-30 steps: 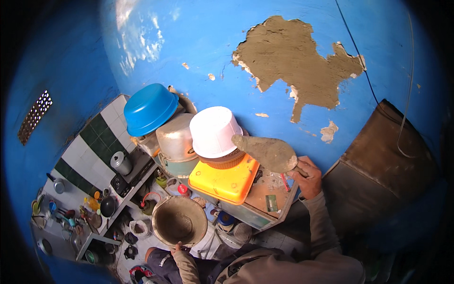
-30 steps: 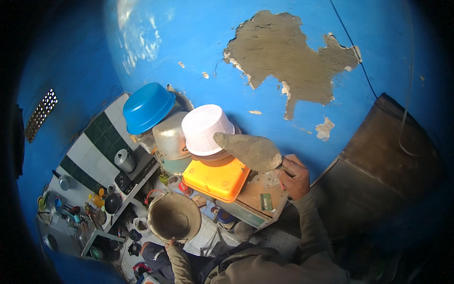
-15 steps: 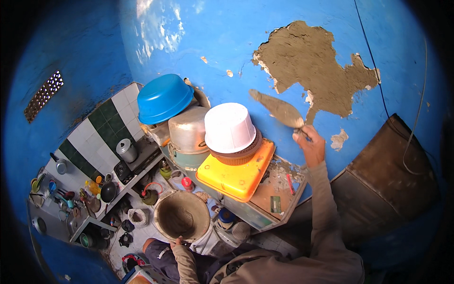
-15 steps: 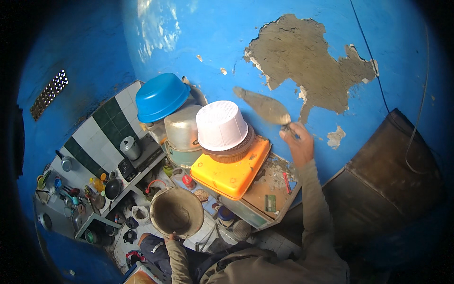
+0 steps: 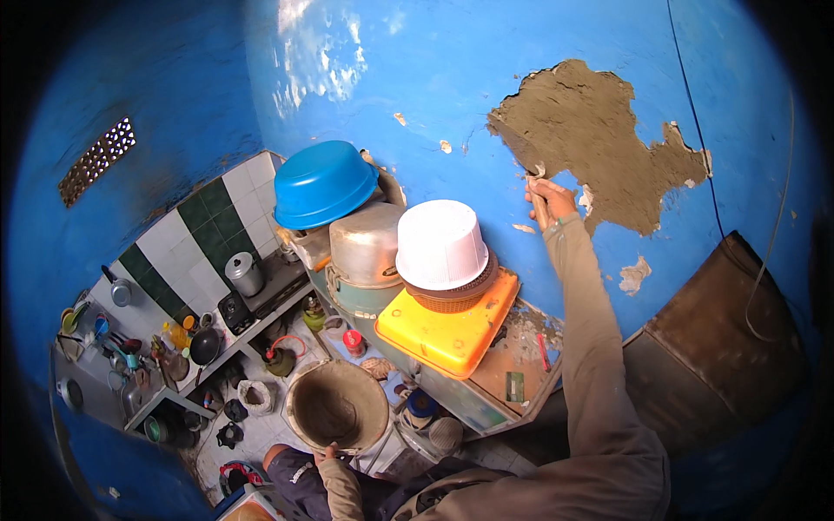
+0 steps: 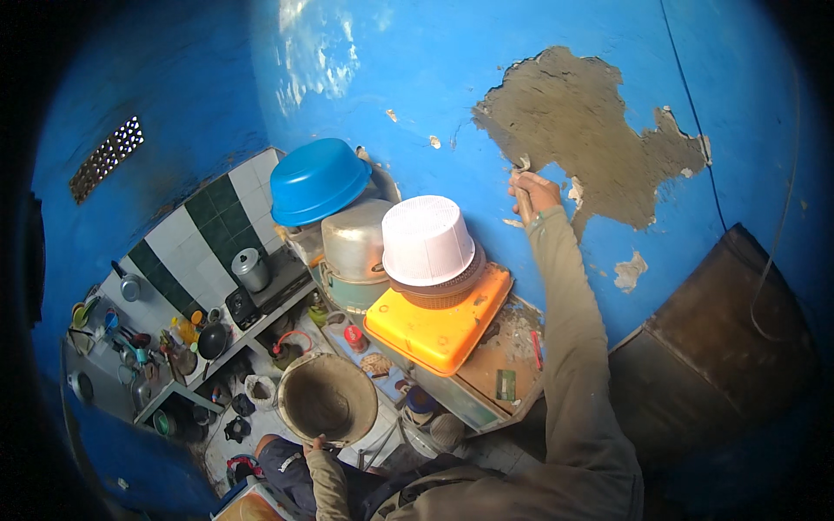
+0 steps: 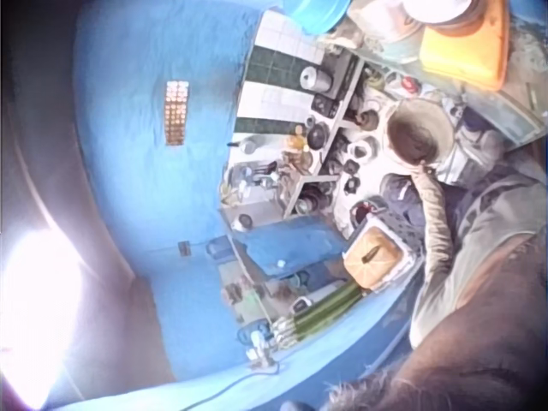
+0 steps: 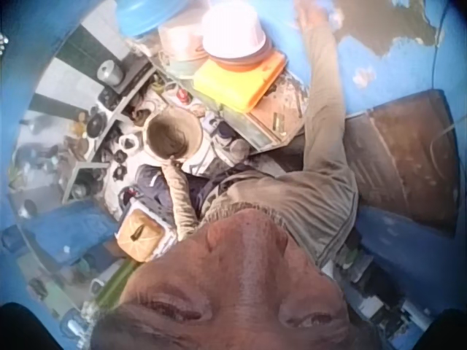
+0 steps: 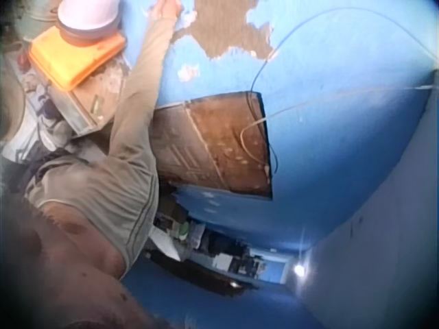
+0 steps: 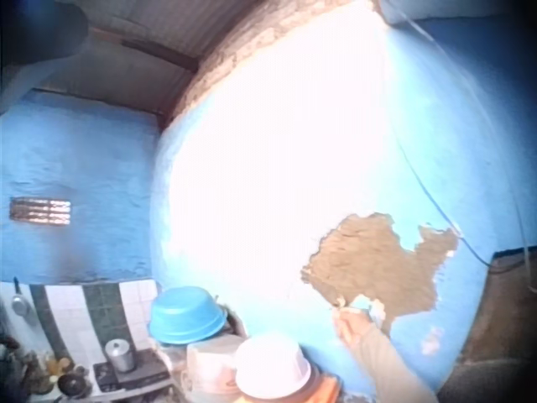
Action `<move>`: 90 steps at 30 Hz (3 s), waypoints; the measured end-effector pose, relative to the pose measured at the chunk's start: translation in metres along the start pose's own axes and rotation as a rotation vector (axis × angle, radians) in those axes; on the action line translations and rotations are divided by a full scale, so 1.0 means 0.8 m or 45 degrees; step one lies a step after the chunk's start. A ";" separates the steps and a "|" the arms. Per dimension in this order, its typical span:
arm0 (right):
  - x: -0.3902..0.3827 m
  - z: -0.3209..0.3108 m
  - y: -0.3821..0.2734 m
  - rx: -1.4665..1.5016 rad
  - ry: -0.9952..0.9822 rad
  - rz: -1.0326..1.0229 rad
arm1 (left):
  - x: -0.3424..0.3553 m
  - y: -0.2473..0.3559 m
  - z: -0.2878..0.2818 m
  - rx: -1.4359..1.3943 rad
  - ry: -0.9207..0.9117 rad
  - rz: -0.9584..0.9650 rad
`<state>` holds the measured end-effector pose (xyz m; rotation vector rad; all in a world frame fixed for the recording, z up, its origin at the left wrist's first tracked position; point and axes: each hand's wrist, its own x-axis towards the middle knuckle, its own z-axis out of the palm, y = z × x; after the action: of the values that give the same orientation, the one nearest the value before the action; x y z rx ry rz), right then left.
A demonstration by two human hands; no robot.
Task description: The person applies plaster to a damaged section of a blue wall using a trowel. They repeatedly scoop plaster from a bucket and smooth it onto the wall surface.
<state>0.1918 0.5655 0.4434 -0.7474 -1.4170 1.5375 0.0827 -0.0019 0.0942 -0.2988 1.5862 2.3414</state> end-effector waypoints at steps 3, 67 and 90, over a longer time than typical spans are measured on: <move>0.017 -0.001 0.006 0.057 0.019 0.062 | 0.003 -0.004 -0.003 -0.008 0.022 0.001; 0.001 0.031 0.050 -0.330 0.228 -0.133 | 0.006 -0.008 0.010 0.029 -0.043 -0.160; 0.002 -0.020 -0.029 -0.176 0.053 0.040 | -0.001 -0.009 0.017 0.001 -0.078 -0.050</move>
<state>0.2105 0.5726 0.4637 -0.8832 -1.4980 1.4501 0.0859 0.0129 0.0931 -0.2536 1.5392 2.2981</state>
